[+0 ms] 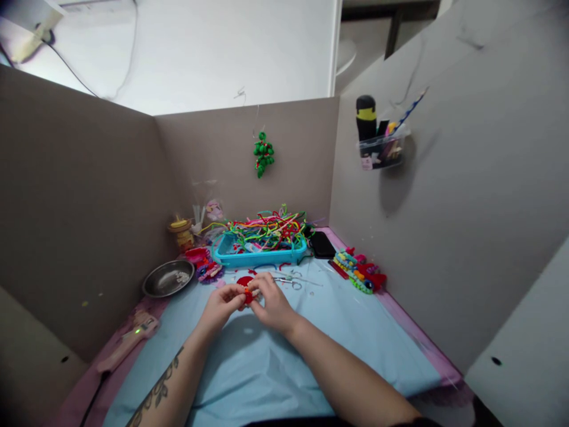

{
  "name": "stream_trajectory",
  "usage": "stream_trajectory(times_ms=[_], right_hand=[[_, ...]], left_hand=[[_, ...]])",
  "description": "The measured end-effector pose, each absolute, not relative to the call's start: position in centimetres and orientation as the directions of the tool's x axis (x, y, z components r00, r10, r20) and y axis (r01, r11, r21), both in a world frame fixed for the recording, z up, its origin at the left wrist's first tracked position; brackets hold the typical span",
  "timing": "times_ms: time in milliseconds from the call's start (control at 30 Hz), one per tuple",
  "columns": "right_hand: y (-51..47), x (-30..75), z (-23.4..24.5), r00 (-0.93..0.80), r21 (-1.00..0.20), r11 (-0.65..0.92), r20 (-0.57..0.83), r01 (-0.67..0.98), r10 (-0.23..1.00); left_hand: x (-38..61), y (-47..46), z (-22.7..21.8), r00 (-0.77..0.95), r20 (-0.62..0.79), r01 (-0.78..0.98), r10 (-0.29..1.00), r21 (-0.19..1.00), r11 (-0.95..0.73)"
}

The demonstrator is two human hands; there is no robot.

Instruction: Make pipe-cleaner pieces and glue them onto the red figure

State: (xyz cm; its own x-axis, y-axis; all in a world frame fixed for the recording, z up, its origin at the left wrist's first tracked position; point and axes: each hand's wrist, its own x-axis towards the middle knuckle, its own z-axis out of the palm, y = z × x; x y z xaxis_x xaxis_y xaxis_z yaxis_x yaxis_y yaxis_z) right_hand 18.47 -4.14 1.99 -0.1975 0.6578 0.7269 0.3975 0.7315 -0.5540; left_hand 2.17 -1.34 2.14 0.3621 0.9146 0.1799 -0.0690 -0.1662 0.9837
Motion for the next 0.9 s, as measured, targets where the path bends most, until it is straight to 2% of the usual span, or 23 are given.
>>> stream_trajectory(times_ms=[633, 833, 900], right_hand=[[-4.1, 18.5, 2.0, -0.191, -0.57, 0.719, 0.715, 0.398, 0.673], [-3.8, 18.8, 1.7, -0.152, -0.587, 0.668, 0.689, 0.458, 0.709], [-3.8, 18.8, 1.5, -0.145, -0.588, 0.659, 0.685, 0.469, 0.714]], left_hand=[[2.2, -1.5, 2.4, 0.344, 0.171, -0.083, 0.923, 0.985, -0.152], [2.4, -1.0, 1.9, 0.182, 0.168, -0.133, 0.969, 0.98, -0.145], [1.1, 0.0, 2.2, 0.006, 0.226, -0.151, 0.974, 0.963, -0.222]])
